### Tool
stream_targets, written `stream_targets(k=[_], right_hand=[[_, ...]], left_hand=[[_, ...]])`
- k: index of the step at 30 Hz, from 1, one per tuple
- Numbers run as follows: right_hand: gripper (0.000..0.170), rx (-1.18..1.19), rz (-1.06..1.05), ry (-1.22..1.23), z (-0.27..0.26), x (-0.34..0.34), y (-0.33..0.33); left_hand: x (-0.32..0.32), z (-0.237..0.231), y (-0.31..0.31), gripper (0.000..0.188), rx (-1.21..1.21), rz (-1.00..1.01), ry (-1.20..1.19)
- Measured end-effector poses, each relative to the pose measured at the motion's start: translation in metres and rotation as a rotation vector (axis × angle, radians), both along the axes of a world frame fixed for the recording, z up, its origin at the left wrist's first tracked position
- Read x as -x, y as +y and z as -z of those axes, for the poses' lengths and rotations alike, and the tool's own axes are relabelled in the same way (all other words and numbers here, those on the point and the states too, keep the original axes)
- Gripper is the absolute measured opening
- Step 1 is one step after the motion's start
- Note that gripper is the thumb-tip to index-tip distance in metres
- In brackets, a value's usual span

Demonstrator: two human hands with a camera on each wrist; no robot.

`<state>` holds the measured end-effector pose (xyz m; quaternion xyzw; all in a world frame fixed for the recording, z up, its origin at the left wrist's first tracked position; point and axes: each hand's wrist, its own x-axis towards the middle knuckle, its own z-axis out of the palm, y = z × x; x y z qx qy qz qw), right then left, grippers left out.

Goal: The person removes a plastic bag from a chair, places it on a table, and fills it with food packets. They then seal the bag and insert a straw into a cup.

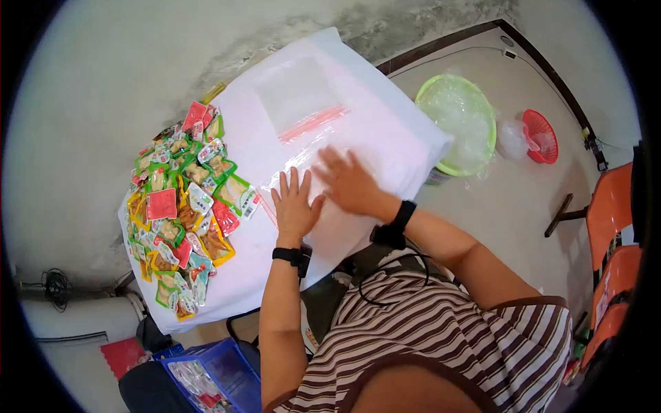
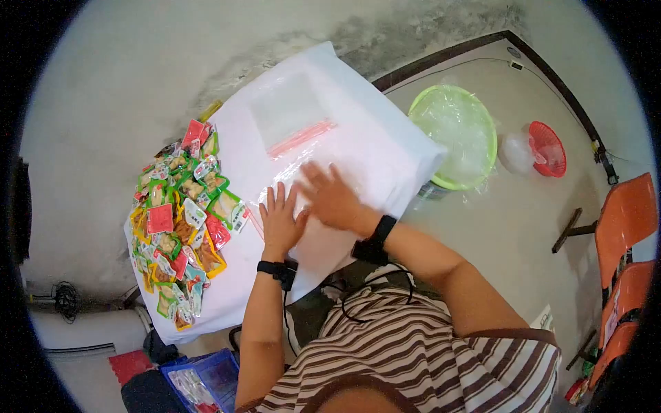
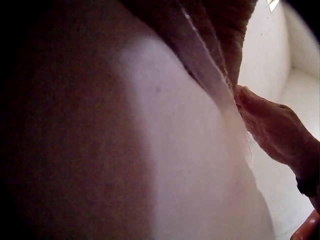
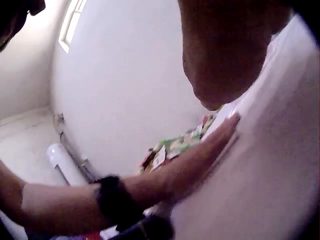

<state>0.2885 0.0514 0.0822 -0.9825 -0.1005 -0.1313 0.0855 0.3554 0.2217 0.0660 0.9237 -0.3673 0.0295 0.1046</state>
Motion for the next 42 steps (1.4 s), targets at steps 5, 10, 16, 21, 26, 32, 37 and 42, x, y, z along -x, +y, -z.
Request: stream_targets(k=[5,10,16,21,26,32,37,42], right_hand=[[0.064,-0.215,0.01,0.062,0.031,0.04,0.005],[0.066,-0.142,0.17,0.132,0.031,0.064,-0.025],[0.057,-0.241,0.37,0.059,0.023,0.064,-0.047],[0.053,-0.281,0.18,-0.009,0.006,0.033,-0.05],[0.054,-0.126,0.038,0.057,0.011,-0.004,-0.046],[0.06,-0.087,0.013,0.121,0.025,-0.011,-0.048],[0.061,-0.067,0.016,0.131,0.023,-0.01,-0.047],[0.061,-0.09,0.021,0.14,0.019,-0.009,-0.046]], left_hand=[[-0.001,0.002,0.001,0.063,-0.004,0.014,-0.015],[-0.001,0.0,0.002,0.064,-0.011,0.033,-0.024],[-0.001,-0.001,0.007,0.064,0.076,0.061,-0.046],[0.011,-0.022,0.004,0.063,-0.046,0.143,-0.184],[0.027,-0.02,-0.024,0.065,-0.022,0.151,-0.069],[0.021,-0.002,-0.003,0.067,0.015,0.059,0.018],[0.017,0.005,0.047,0.066,0.063,-0.048,-0.009],[0.016,0.005,0.069,0.067,0.257,-0.176,-0.016]])
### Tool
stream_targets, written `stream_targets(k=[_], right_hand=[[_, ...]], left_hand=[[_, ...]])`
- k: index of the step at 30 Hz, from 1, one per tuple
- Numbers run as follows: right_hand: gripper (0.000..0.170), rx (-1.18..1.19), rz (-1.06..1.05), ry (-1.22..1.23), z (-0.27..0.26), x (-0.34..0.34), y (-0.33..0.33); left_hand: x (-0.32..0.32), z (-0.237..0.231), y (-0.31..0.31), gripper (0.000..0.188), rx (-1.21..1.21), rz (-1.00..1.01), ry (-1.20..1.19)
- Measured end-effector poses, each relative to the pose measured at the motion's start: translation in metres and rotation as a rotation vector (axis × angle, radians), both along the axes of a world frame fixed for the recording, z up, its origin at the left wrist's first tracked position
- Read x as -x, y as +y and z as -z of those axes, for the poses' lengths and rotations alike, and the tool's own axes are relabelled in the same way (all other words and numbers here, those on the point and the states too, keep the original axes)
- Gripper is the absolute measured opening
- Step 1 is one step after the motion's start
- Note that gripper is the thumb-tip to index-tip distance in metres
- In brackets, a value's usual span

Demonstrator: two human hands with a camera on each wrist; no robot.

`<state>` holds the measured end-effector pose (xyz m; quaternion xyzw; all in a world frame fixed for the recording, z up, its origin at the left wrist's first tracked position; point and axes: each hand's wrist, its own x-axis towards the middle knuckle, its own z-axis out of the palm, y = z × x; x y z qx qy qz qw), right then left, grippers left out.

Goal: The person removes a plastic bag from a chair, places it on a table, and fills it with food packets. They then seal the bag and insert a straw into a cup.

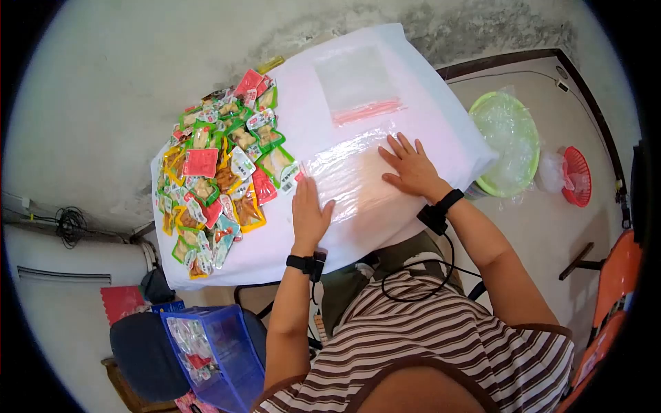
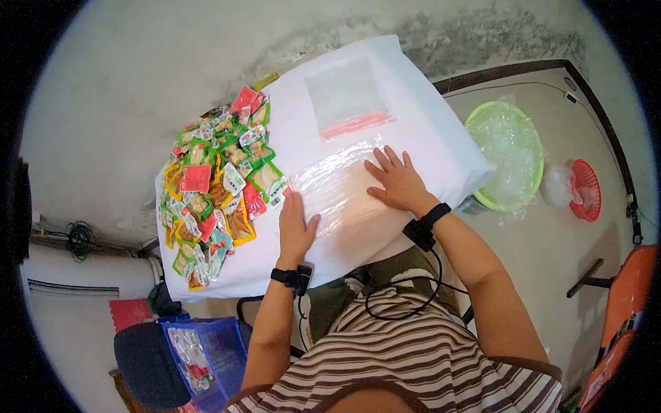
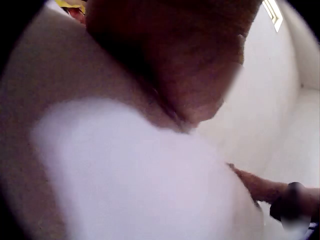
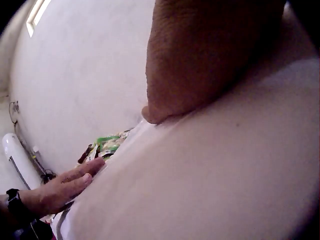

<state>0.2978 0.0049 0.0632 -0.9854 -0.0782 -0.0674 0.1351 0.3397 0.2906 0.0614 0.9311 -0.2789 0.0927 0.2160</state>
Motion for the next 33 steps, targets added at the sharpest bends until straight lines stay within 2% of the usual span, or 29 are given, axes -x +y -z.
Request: stream_targets(k=[1,3,4,7,8,9,11,12,13,15,16,17,19,20,21,23,24,25,27,28,30,31,33], right_hand=[[0.061,0.004,0.002,0.003,-0.001,0.0,0.001],[0.061,0.009,0.003,0.008,-0.001,0.001,0.002],[0.061,0.019,-0.002,-0.005,0.002,0.0,0.001],[0.061,0.027,-0.01,-0.01,0.006,0.0,-0.001],[0.061,0.02,-0.014,0.004,0.007,-0.001,-0.002],[0.061,0.024,-0.004,0.001,0.007,-0.001,-0.002],[0.06,0.027,-0.01,0.011,0.007,-0.001,-0.003],[0.061,0.025,-0.011,0.014,0.006,0.0,-0.003],[0.061,0.029,-0.002,0.016,0.007,0.0,-0.003],[0.06,-0.013,-0.015,0.009,0.01,0.0,-0.004],[0.067,-0.04,-0.003,0.05,0.009,-0.004,-0.005],[0.067,-0.038,0.01,0.046,0.012,-0.009,-0.011],[0.08,-0.573,0.111,-0.297,0.016,-0.022,-0.025],[0.095,-0.624,0.169,-0.273,0.004,-0.024,-0.031],[0.095,-0.622,0.178,-0.282,-0.01,-0.025,-0.036],[0.103,-1.16,0.238,-0.034,-0.036,-0.029,-0.046],[0.107,-1.378,0.213,-0.007,-0.041,-0.031,-0.05],[0.107,-1.374,0.214,-0.02,-0.044,-0.032,-0.052],[0.095,-1.266,0.206,-0.205,-0.047,-0.033,-0.055],[0.095,-1.266,0.209,-0.21,-0.047,-0.032,-0.057],[0.064,-0.942,0.186,-0.351,-0.047,-0.024,-0.063],[0.064,-0.945,0.192,-0.344,-0.044,-0.017,-0.066],[0.033,-0.429,0.005,-0.587,-0.037,-0.001,-0.072]], left_hand=[[-0.002,0.002,0.0,0.067,0.0,0.001,-0.003],[-0.007,-0.008,-0.008,0.067,0.378,-0.237,0.257],[-0.01,-0.016,-0.016,0.064,0.487,-0.336,0.358],[-0.034,0.009,-0.017,0.061,0.594,-0.451,0.412],[-0.037,0.0,-0.024,0.057,0.603,-0.535,0.515],[-0.044,0.006,-0.022,0.057,0.605,-0.525,0.516],[-0.058,0.011,-0.016,0.044,1.016,-0.497,0.855],[-0.056,0.012,-0.015,0.025,1.071,-0.429,0.858],[-0.055,0.014,-0.014,0.025,1.07,-0.422,0.865],[-0.06,0.024,-0.01,0.013,1.074,-0.369,0.815],[-0.067,0.032,-0.009,0.012,1.016,-0.312,0.722],[-0.063,0.018,-0.015,0.012,1.014,-0.298,0.725],[-0.042,-0.05,-0.03,0.013,0.942,-0.171,0.577],[-0.035,-0.075,-0.036,0.015,0.88,-0.122,0.56],[-0.034,-0.089,-0.038,0.015,0.878,-0.108,0.559],[-0.032,-0.114,-0.041,0.015,0.868,0.258,0.349],[-0.023,-0.133,-0.044,0.015,0.817,0.27,0.353],[-0.025,-0.138,-0.044,0.015,0.819,0.282,0.348],[-0.028,-0.149,-0.042,0.016,0.678,0.554,0.072],[-0.023,-0.153,-0.04,0.021,0.603,0.516,0.103],[-0.018,-0.148,-0.036,0.024,0.512,0.506,0.079],[-0.016,-0.142,-0.033,0.028,0.422,0.491,0.056],[-0.018,-0.111,-0.024,0.034,0.363,0.457,0.072]])
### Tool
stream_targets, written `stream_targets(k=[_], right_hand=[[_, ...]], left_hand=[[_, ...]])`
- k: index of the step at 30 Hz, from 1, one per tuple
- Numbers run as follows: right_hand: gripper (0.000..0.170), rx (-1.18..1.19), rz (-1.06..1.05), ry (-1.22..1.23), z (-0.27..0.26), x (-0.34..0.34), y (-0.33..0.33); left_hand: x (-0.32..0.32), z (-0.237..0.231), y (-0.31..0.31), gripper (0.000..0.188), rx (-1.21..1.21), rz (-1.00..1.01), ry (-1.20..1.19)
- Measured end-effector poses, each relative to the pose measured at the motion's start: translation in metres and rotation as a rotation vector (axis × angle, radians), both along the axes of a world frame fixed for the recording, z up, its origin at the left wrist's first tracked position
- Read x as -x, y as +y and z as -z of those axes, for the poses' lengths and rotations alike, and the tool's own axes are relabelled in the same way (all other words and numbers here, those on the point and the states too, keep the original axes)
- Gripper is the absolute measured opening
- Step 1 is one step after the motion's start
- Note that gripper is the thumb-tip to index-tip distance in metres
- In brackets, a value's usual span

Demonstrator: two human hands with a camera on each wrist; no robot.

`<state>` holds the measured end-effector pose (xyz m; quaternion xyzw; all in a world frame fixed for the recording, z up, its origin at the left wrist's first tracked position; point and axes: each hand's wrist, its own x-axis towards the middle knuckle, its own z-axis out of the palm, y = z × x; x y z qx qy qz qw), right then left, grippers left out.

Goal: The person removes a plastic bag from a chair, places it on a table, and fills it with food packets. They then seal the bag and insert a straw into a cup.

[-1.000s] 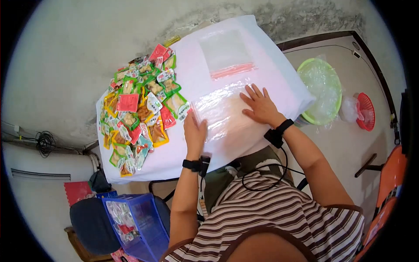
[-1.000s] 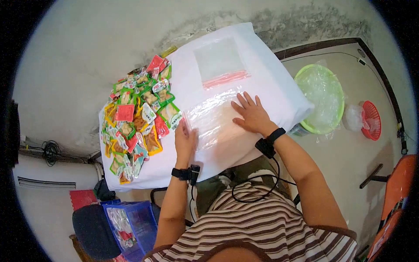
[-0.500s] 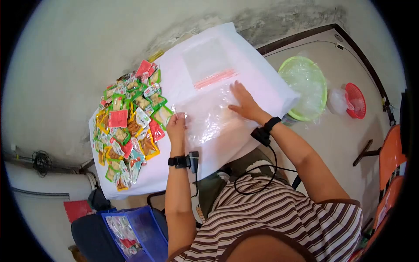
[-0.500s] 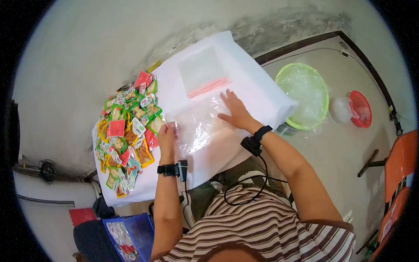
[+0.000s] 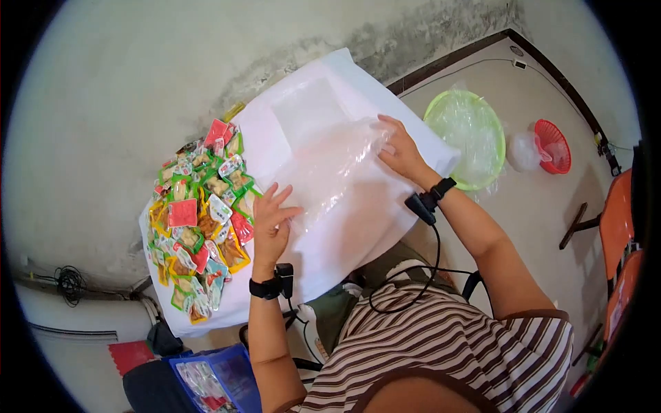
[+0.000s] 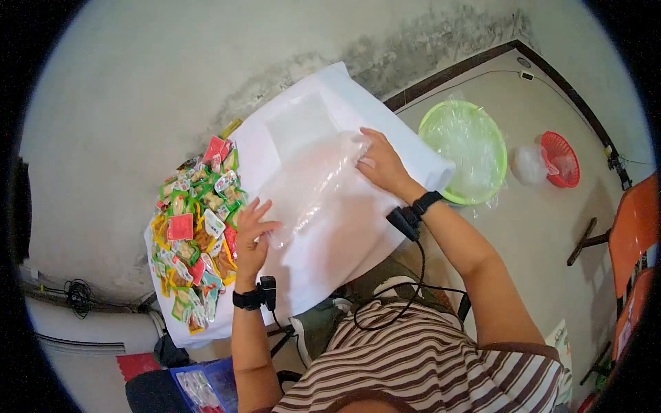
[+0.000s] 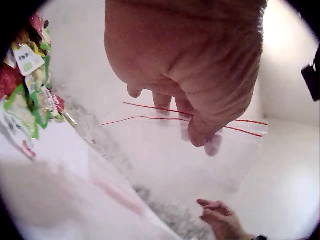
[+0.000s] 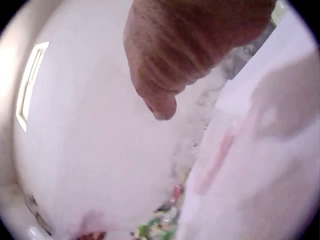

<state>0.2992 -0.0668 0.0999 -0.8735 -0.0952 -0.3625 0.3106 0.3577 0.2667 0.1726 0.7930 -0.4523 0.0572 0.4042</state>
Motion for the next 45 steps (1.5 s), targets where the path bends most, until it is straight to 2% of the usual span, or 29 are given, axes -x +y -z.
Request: stream_targets(k=[4,6,7,9,10,12,13,15,20,22,24,25,26,27,28,30,34,37,41,43,44,45], right_hand=[[0.02,0.104,-0.008,-0.019,0.03,0.024,0.007],[0.025,-0.314,0.051,0.351,0.034,0.034,0.017],[0.025,-0.314,0.051,0.355,0.035,0.034,0.018],[0.035,-0.87,0.039,0.574,0.034,0.031,0.019],[0.035,-0.87,0.045,0.58,0.033,0.03,0.02],[0.045,-0.521,0.164,0.789,0.018,0.027,0.026],[0.045,-0.52,0.168,0.79,0.02,0.028,0.027],[0.047,-0.252,0.158,0.723,0.025,0.03,0.03],[0.045,-0.256,0.141,0.72,0.025,0.029,0.034],[0.044,-0.251,0.136,0.762,0.017,0.029,0.04],[0.048,0.135,0.293,0.574,0.008,0.026,0.046],[0.048,0.14,0.291,0.571,0.009,0.02,0.05],[0.051,0.307,0.225,0.461,0.014,0.014,0.056],[0.054,0.467,0.16,0.35,0.018,0.009,0.063],[0.054,0.466,0.165,0.351,0.023,0.001,0.071],[0.061,0.5,-0.079,0.478,0.03,-0.014,0.083],[0.064,0.526,-0.139,0.557,0.045,-0.026,0.076],[0.067,0.496,-0.015,0.701,0.035,-0.02,0.053],[0.064,0.429,0.142,0.69,0.04,-0.007,0.027],[0.053,0.333,0.381,0.665,0.043,0.0,0.015],[0.053,0.335,0.384,0.657,0.038,0.008,0.011],[0.046,0.084,0.346,0.602,0.028,0.022,0.012]], left_hand=[[0.01,0.057,0.011,0.035,-0.167,-0.084,-0.047],[0.015,0.079,0.015,0.033,-0.203,-0.086,-0.01],[0.018,0.089,0.016,0.031,-0.193,-0.09,0.028],[0.022,0.097,0.016,0.03,-0.197,-0.07,0.039],[0.025,0.101,0.017,0.029,-0.204,-0.047,0.049],[0.03,0.104,0.016,0.03,-0.217,-0.034,0.055],[0.031,0.105,0.015,0.031,-0.228,-0.03,0.05],[0.035,0.105,0.017,0.033,-0.299,-0.036,0.029],[0.034,0.078,0.023,0.039,-0.483,-0.028,0.087],[0.029,0.065,0.01,0.039,-0.272,-0.1,0.179],[0.024,0.073,-0.006,0.042,-0.34,-0.12,0.124],[0.025,0.078,-0.016,0.045,-0.421,-0.202,0.009],[0.025,0.083,-0.024,0.05,-0.502,-0.282,-0.107],[0.023,0.089,-0.028,0.057,-0.577,-0.308,-0.119],[0.023,0.095,-0.03,0.057,-0.578,-0.303,-0.121],[0.022,0.104,-0.033,0.058,-0.629,-0.365,-0.145],[0.019,0.111,-0.032,0.06,-0.648,-0.361,-0.129],[0.02,0.112,-0.033,0.06,-0.647,-0.365,-0.153],[0.019,0.115,-0.031,0.059,-0.636,-0.367,-0.164],[0.014,0.119,-0.031,0.059,-0.618,-0.365,-0.168],[0.006,0.125,-0.029,0.055,-0.522,-0.391,-0.124],[0.0,0.122,-0.028,0.052,-0.43,-0.412,-0.079]])
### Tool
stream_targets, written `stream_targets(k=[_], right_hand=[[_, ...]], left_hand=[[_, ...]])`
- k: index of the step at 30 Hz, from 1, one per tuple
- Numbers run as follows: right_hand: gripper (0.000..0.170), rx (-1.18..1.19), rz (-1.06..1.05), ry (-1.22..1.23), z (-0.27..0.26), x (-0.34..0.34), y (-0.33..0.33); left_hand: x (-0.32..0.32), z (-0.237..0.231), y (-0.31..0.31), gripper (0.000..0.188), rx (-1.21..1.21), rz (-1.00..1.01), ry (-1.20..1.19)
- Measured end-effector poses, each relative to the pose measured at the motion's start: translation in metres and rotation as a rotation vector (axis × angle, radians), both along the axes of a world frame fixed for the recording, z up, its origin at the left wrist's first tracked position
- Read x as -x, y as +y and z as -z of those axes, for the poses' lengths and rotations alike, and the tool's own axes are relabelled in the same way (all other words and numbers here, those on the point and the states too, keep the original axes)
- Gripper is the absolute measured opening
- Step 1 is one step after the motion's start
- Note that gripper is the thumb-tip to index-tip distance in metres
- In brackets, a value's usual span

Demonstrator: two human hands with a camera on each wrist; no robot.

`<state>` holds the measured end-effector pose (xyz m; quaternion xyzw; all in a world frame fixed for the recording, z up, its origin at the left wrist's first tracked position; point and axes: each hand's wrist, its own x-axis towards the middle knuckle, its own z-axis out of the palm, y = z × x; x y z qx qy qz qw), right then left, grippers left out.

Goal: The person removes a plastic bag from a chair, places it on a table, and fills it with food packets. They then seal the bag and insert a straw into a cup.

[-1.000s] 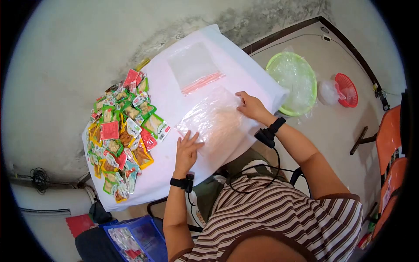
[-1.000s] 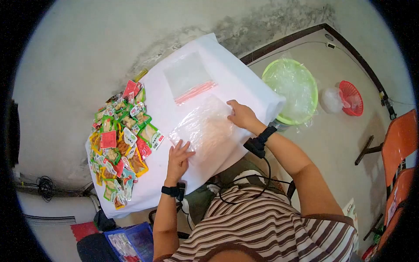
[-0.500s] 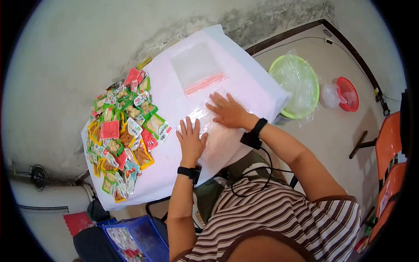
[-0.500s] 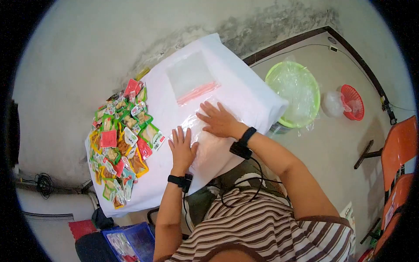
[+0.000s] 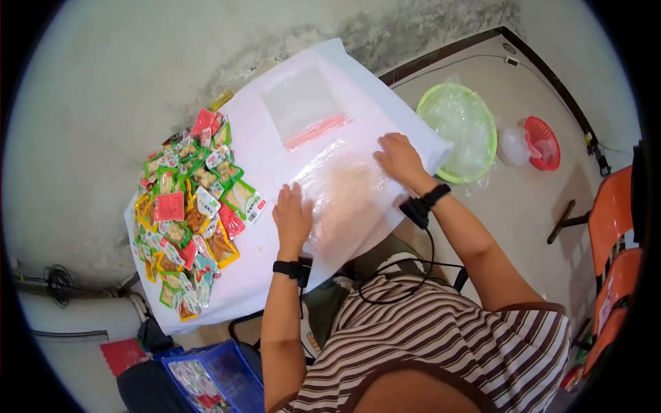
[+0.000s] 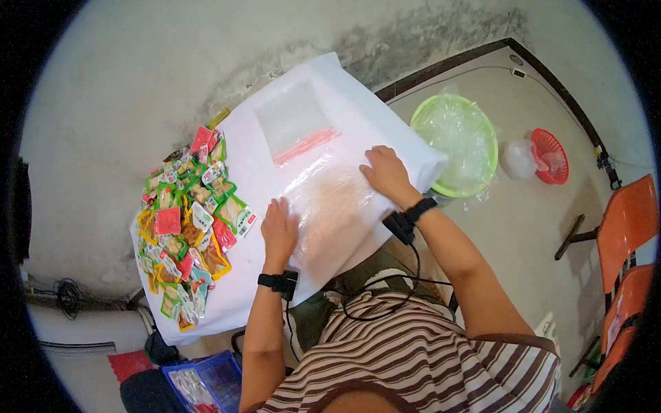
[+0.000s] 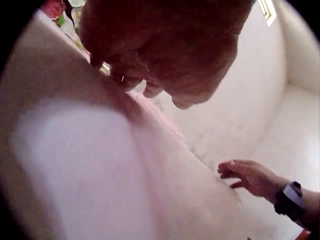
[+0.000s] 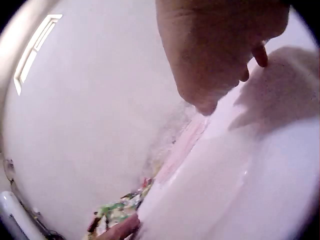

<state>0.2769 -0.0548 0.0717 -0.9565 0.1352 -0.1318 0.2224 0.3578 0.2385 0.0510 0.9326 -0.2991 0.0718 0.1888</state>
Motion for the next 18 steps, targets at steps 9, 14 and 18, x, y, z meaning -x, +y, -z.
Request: stream_targets(k=[9,14,18], right_hand=[[0.032,-0.876,-0.177,0.386,0.027,0.068,0.038],[0.033,-1.116,-0.208,0.624,0.036,0.082,0.077],[0.037,-1.259,-0.171,0.578,0.038,0.081,0.09]], left_hand=[[-0.051,-0.044,-0.008,0.027,-0.194,-0.101,0.235],[-0.073,-0.027,0.001,0.023,-0.271,0.129,0.584],[-0.039,-0.043,0.0,0.019,-0.031,0.249,0.401]])
